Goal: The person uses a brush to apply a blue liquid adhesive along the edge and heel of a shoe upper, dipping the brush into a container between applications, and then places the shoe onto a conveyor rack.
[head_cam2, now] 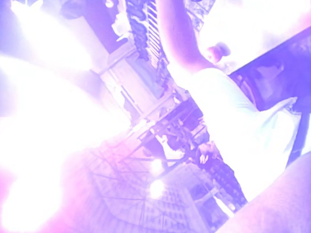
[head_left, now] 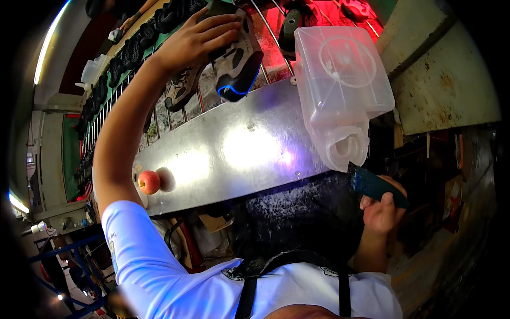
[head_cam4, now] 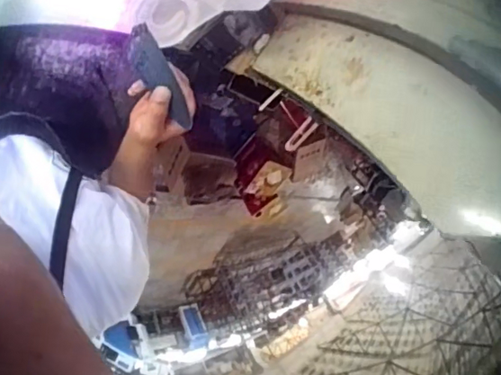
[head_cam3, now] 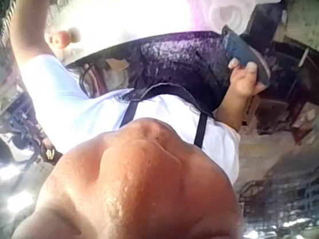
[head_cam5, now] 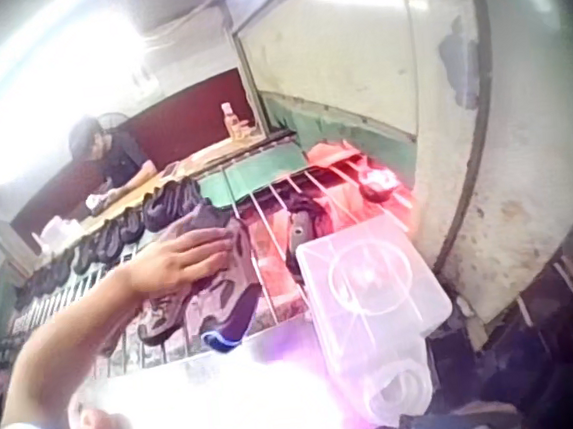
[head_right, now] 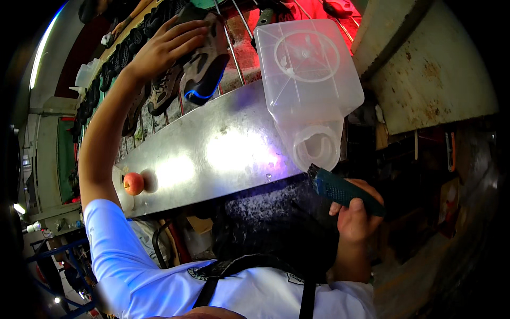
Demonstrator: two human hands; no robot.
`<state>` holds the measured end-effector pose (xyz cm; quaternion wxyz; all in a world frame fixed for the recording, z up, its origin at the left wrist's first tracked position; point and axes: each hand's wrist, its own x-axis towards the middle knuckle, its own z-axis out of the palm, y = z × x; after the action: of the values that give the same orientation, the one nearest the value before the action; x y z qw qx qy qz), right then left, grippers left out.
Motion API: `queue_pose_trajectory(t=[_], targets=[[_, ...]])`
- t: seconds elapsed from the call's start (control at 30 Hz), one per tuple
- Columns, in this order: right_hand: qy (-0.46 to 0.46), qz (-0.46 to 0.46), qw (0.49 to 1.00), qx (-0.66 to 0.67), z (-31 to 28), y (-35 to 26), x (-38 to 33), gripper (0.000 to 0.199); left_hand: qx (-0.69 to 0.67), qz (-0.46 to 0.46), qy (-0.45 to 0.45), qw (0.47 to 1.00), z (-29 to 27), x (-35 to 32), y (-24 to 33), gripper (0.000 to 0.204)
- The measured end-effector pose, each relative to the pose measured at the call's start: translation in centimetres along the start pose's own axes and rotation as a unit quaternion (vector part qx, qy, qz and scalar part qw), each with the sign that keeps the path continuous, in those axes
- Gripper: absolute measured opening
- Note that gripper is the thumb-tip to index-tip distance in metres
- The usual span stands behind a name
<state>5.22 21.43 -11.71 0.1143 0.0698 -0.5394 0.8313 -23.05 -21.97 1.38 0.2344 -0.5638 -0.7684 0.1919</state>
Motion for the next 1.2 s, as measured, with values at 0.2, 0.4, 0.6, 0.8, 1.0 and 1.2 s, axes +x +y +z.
queue_pose_trajectory(t=[0.2,0.4,0.6,0.8,1.0,1.2], targets=[[0.204,0.034,0.961,-0.183,1.6,1.0,-3.5,0.031,0.041,0.090,-0.079,0.992,9.0,1.3,-4.1,0.042],[0.111,0.183,0.943,-0.257,1.0,-1.0,-3.6,0.034,0.037,0.132,-0.042,0.990,13.0,2.4,-4.3,0.057],[0.091,0.210,0.958,-0.175,2.8,-0.2,-2.5,0.032,0.062,0.101,-0.101,0.988,10.7,4.2,-2.7,0.049],[0.007,0.144,0.975,-0.168,4.3,0.3,-2.0,0.035,-0.100,-0.189,-0.005,0.977,2.4,4.1,5.4,0.081],[-0.029,0.107,0.948,-0.297,6.6,1.7,-2.4,0.027,-0.371,-0.417,0.270,0.785,-2.5,0.1,23.0,0.057],[-0.114,0.031,0.914,-0.387,7.3,3.1,-0.7,0.025,-0.519,-0.642,0.221,0.518,-4.1,-1.0,33.0,0.045]])
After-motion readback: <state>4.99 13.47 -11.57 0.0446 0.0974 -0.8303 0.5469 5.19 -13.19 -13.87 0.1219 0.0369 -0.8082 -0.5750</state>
